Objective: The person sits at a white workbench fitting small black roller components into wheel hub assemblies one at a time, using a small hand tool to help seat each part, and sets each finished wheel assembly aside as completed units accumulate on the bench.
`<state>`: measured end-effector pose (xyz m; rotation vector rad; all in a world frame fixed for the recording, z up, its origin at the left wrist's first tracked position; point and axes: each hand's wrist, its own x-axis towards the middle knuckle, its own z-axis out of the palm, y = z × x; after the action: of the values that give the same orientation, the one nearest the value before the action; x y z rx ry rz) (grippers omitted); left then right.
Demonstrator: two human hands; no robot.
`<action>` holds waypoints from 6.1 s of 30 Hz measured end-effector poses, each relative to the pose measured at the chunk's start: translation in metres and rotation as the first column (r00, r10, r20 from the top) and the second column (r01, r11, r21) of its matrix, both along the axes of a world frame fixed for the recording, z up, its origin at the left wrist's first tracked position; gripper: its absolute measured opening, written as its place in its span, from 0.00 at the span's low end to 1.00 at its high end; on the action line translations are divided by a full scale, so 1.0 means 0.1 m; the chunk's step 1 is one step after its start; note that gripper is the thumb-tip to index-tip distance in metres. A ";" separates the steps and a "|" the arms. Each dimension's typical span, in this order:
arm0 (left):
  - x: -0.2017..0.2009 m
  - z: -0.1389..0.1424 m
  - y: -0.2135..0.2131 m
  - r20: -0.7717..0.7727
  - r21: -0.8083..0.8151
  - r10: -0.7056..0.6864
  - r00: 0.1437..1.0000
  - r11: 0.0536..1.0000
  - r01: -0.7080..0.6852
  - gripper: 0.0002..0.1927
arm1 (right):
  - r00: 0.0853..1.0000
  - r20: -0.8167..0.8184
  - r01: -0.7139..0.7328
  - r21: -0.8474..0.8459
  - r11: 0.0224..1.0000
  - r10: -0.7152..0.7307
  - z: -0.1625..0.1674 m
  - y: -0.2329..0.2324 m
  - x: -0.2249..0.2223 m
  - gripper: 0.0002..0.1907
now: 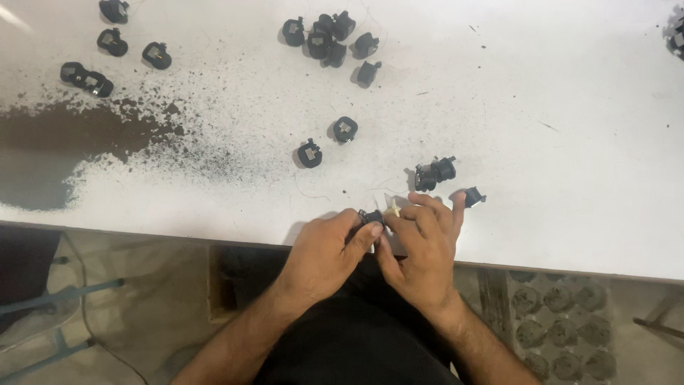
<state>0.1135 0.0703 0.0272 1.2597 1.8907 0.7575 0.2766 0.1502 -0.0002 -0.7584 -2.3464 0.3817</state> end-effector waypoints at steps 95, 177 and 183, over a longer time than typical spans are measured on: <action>-0.43 -0.70 -0.38 -0.286 0.547 0.163 0.944 0.837 0.021 0.06 | 0.956 -0.171 -0.237 0.024 0.971 0.238 -0.54 -0.30 -0.38 0.18; -0.14 -0.20 -0.12 0.038 0.259 0.112 0.993 0.959 -0.118 0.05 | 0.995 0.060 -0.070 -0.056 0.996 0.073 -0.21 0.05 0.06 0.19; -0.19 -0.26 -0.22 0.116 0.282 0.083 0.990 0.953 -0.113 0.05 | 0.990 -0.120 -0.070 0.030 0.997 0.073 -0.22 -0.12 -0.01 0.13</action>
<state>0.0945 0.0488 0.0014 1.2791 1.8153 1.1639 0.2757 0.1379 -0.0221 -0.6223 -2.2650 0.4160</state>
